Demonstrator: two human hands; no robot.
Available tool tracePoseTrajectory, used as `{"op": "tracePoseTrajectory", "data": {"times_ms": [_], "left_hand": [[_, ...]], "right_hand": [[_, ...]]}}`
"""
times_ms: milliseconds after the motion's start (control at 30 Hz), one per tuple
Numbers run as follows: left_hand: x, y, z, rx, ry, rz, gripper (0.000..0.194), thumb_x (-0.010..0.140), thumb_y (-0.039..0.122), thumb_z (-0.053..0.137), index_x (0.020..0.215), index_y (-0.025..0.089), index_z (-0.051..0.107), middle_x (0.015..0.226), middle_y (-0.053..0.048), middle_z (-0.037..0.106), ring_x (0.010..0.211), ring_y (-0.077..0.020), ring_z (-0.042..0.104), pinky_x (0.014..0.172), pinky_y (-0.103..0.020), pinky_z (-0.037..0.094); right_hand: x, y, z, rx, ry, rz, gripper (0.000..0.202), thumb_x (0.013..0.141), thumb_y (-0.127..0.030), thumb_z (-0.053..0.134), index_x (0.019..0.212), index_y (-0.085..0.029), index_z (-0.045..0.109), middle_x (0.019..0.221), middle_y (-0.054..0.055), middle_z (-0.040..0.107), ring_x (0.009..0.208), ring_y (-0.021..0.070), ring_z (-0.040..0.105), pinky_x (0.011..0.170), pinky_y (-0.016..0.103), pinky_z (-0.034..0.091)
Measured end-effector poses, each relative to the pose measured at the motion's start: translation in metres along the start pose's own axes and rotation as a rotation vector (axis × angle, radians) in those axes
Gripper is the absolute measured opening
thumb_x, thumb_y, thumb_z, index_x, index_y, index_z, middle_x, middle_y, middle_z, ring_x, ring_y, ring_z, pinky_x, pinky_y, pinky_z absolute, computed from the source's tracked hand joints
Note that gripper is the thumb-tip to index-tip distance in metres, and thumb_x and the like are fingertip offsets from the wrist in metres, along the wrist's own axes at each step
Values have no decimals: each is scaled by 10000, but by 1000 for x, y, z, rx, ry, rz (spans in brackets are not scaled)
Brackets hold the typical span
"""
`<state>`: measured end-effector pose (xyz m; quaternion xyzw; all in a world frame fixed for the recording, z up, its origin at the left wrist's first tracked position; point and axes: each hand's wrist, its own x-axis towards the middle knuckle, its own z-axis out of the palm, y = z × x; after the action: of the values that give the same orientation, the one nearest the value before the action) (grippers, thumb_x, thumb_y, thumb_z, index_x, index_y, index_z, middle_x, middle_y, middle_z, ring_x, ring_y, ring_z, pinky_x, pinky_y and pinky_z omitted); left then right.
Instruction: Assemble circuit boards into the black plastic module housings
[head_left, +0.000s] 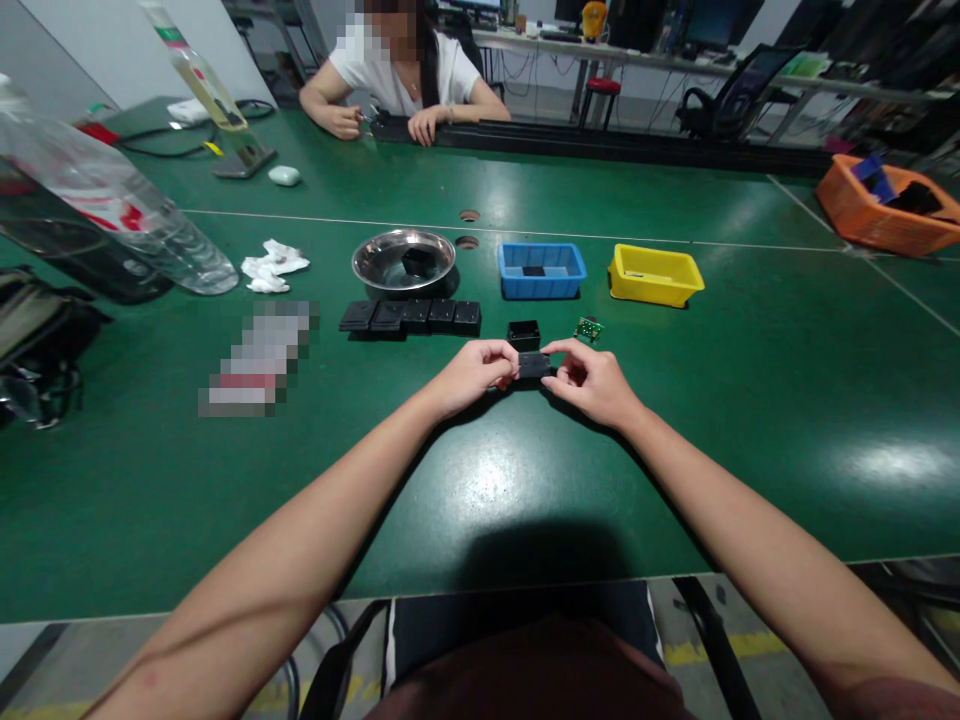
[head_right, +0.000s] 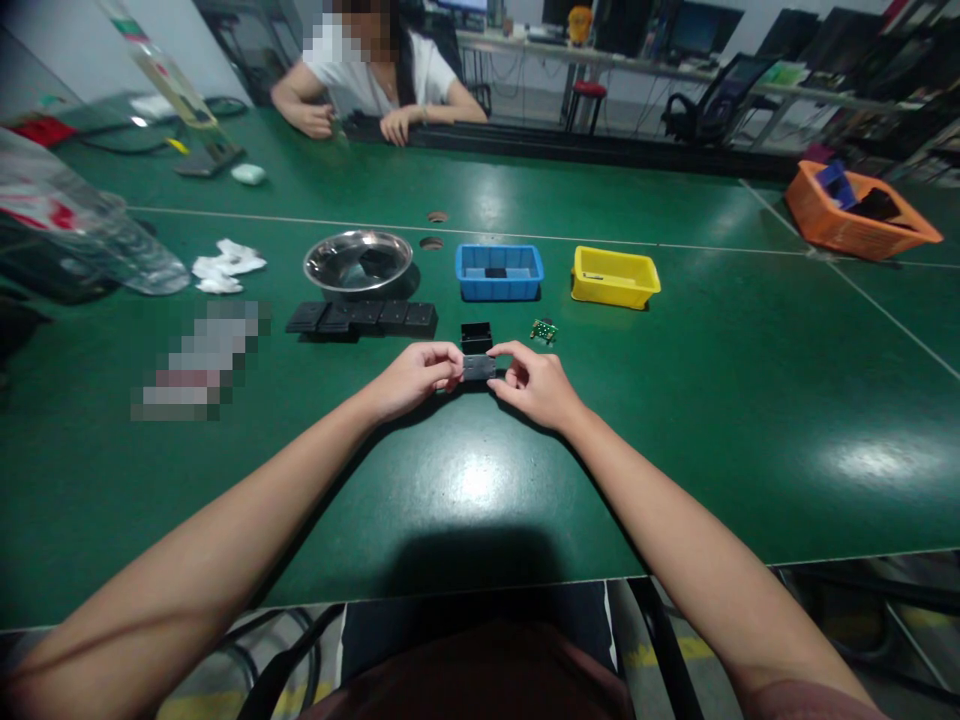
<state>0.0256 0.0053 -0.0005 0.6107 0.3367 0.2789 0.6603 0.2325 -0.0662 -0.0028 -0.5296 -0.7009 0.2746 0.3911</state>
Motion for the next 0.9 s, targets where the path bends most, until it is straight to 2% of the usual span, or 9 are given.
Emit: {"op": "tracePoseTrajectory", "data": {"times_ms": [167,267,400,533,700,800,900], "left_hand": [[0,1,0,2,-5,5,33,649,166,598,666,147,619,594,24,574,531,-73,476,540,-201,367],[0,0,1,-27,6,-20,108,642,159,598,736,138,645,621,16,609,509,-67,468,530,-204,370],[0,3,0,27,48,-8,166,686,168,610,837,131,670,628,13,621,501,-74,470,514,-206,352],[-2,3,-1,181,87,68,116,740,199,612,828,142,661,638,4,624,545,-102,505,543,-222,379],[-4,-2,-3,504,117,211,180,792,208,587,885,142,726,687,-14,656,611,-131,537,612,-242,394],[-4,-3,-3,641,117,256,228,822,199,564,935,147,755,701,-15,672,608,-132,530,620,-242,382],[-4,-3,-3,695,106,267,236,841,196,551,941,148,759,706,-17,680,609,-136,545,625,-241,386]], "right_hand": [[1,1,-2,-4,-17,-10,300,809,-312,689,1088,-201,672,609,-65,578,526,117,513,608,260,414],[1,2,-3,-8,-9,-12,302,808,-320,685,1079,-186,672,601,-62,577,521,118,511,601,258,407],[3,7,-8,-57,74,30,330,808,-341,670,1095,-179,674,593,-53,587,522,129,525,604,263,410],[7,16,-14,-221,152,112,312,809,-329,673,1082,-182,704,598,-32,620,547,153,567,645,283,428],[10,24,-15,-439,138,199,349,813,-306,683,1146,-215,737,644,-5,682,607,198,622,678,314,431],[10,25,-17,-422,143,173,345,816,-314,677,1142,-220,743,644,-4,681,599,196,616,680,315,442],[10,28,-24,-379,230,137,301,829,-299,633,1089,-197,746,611,-9,645,574,182,591,680,307,450]]}}
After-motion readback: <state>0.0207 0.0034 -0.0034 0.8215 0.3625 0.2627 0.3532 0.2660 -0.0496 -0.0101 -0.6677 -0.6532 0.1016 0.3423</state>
